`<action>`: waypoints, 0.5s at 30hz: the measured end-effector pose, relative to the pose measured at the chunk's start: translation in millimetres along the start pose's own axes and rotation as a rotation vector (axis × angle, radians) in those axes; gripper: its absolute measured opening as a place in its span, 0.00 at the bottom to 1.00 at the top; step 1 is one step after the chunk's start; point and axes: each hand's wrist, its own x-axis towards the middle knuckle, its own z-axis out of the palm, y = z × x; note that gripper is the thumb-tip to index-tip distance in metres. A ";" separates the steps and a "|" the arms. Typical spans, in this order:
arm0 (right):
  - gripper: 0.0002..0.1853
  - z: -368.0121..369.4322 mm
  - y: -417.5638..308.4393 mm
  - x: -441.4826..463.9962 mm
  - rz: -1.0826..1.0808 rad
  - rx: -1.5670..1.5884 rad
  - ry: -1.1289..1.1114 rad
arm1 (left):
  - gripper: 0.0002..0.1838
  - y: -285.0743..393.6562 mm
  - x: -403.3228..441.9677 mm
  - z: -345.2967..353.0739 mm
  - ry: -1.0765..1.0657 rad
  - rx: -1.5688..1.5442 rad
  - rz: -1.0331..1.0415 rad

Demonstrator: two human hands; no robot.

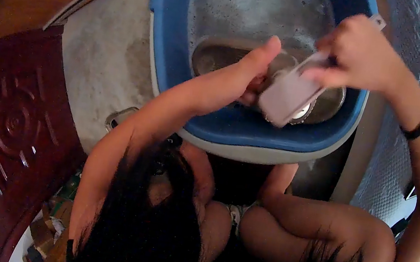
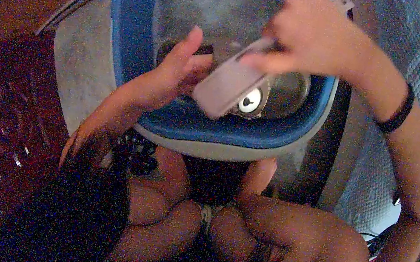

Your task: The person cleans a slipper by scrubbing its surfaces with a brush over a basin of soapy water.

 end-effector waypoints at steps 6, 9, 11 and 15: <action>0.28 -14.0 -14.7 15.1 -0.008 -0.058 0.041 | 0.53 -1.6 -2.8 -1.2 0.067 -0.057 -0.001; 0.28 -9.8 11.7 8.6 0.078 -0.006 0.017 | 0.49 -1.7 -8.6 3.4 0.111 -0.085 0.043; 0.28 -7.6 11.7 13.2 0.072 0.002 0.053 | 0.47 1.3 -10.1 -0.2 0.143 -0.120 0.067; 0.28 -12.6 -33.6 23.4 -0.039 -0.118 0.079 | 0.52 -12.0 0.7 -19.5 0.016 -0.030 -0.012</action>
